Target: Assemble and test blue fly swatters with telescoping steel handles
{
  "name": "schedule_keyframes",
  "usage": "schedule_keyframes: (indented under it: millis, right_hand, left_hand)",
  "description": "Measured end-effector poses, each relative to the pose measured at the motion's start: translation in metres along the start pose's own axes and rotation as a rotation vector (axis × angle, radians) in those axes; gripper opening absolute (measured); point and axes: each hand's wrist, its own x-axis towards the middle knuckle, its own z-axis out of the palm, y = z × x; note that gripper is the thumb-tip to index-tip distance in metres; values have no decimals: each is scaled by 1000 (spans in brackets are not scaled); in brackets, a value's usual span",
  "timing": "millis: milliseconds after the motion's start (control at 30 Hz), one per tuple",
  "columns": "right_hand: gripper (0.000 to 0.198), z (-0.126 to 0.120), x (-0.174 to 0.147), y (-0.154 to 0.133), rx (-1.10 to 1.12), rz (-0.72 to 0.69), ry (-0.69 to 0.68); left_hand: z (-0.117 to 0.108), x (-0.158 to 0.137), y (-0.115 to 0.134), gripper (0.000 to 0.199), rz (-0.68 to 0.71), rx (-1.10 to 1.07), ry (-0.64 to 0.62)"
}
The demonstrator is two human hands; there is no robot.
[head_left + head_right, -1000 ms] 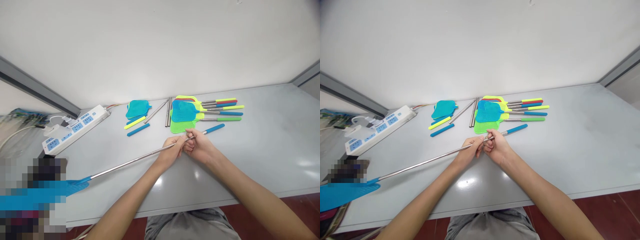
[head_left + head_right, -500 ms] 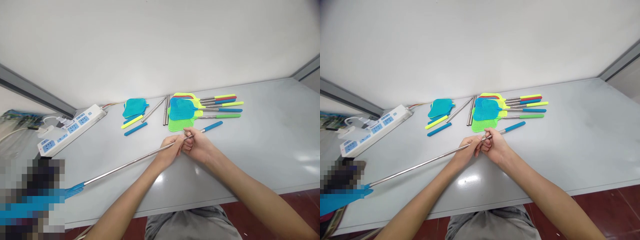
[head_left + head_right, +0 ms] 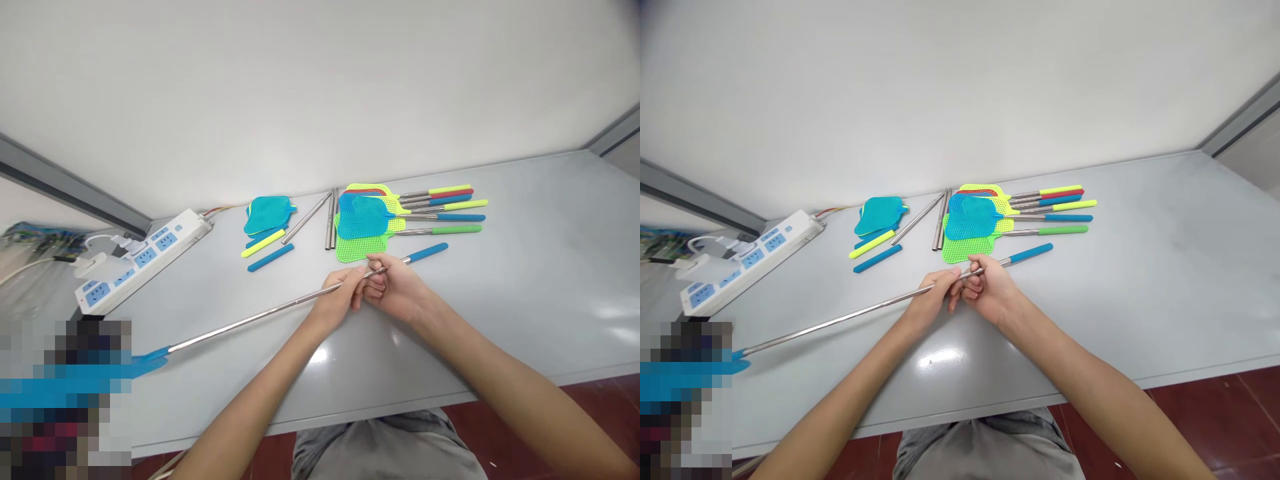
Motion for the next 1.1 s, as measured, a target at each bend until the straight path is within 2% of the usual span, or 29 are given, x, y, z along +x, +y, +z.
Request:
schedule_keyframes:
  millis: [133, 300, 567, 900, 1100]
  right_hand:
    - [33, 0, 1, 0, -22, -17, -4]
    - [36, -2, 2, -3, -43, -72, -20]
    - [42, -2, 1, -10, -62, -211, -44]
    - [46, -5, 2, -19, -7, -386, -15]
    - [47, -9, 4, -27, 16, -384, -26]
  left_hand:
    - [-1, 2, -1, 39, -48, -58, 1]
    - [2, 2, -4, 40, -24, -58, 45]
    - [11, -4, -2, 41, 22, -105, 70]
    - [10, -9, 2, 40, 36, -111, 48]
    - [10, -9, 3, 40, 34, -98, 42]
